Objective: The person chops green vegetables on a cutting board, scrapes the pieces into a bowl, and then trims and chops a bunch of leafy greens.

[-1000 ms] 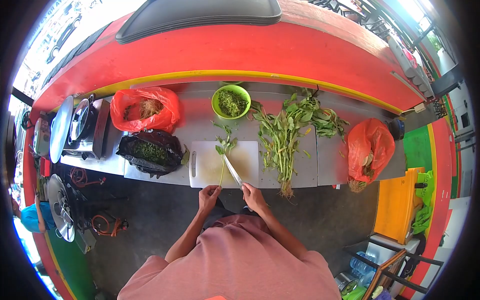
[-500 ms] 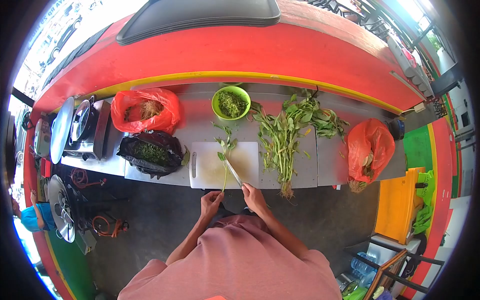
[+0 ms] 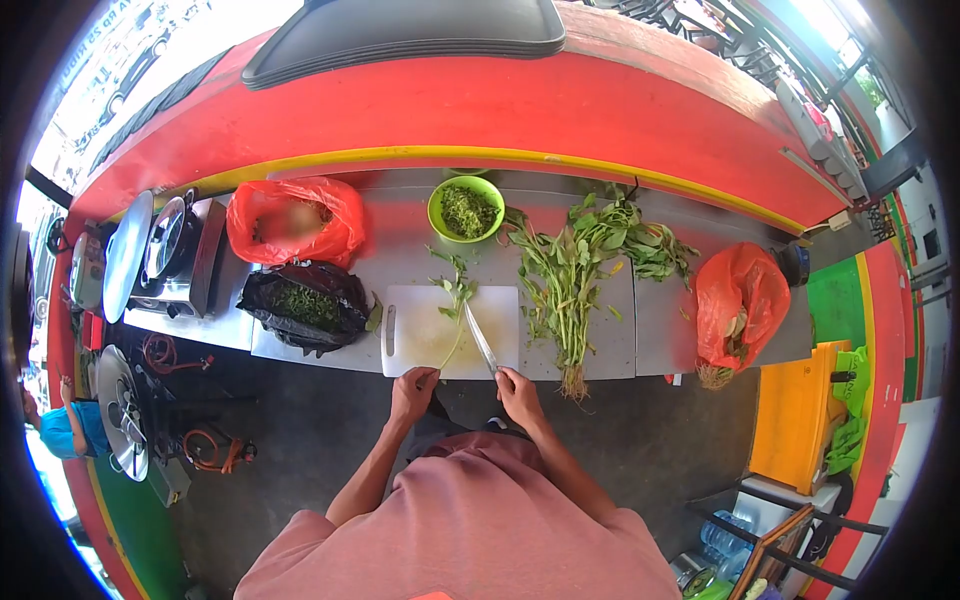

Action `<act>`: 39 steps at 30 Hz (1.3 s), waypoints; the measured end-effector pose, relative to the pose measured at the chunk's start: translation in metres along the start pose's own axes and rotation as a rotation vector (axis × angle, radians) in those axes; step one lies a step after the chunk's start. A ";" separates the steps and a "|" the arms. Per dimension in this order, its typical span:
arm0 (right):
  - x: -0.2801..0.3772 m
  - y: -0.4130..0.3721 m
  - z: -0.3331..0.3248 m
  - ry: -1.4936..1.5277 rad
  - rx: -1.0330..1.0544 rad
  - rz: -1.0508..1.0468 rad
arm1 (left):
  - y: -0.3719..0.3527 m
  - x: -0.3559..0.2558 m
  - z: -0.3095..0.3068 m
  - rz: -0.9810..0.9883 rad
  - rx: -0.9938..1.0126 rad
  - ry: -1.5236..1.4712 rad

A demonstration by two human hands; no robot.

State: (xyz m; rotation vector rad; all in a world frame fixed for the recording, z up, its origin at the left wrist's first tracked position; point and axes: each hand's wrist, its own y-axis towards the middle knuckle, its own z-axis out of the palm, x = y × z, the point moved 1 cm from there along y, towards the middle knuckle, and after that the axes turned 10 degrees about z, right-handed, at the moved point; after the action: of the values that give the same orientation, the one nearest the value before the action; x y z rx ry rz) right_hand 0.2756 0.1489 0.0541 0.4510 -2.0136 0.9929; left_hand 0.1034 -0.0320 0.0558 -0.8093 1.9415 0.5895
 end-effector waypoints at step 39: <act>-0.019 0.012 0.039 -0.166 -0.025 -0.209 | -0.011 0.022 0.034 -0.505 0.043 -0.720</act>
State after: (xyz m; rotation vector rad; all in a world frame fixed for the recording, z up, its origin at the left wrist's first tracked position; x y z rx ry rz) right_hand 0.2591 0.1256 0.0200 0.7352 -2.0726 0.8230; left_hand 0.1231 -0.0223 0.0197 -0.8657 1.0420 0.4409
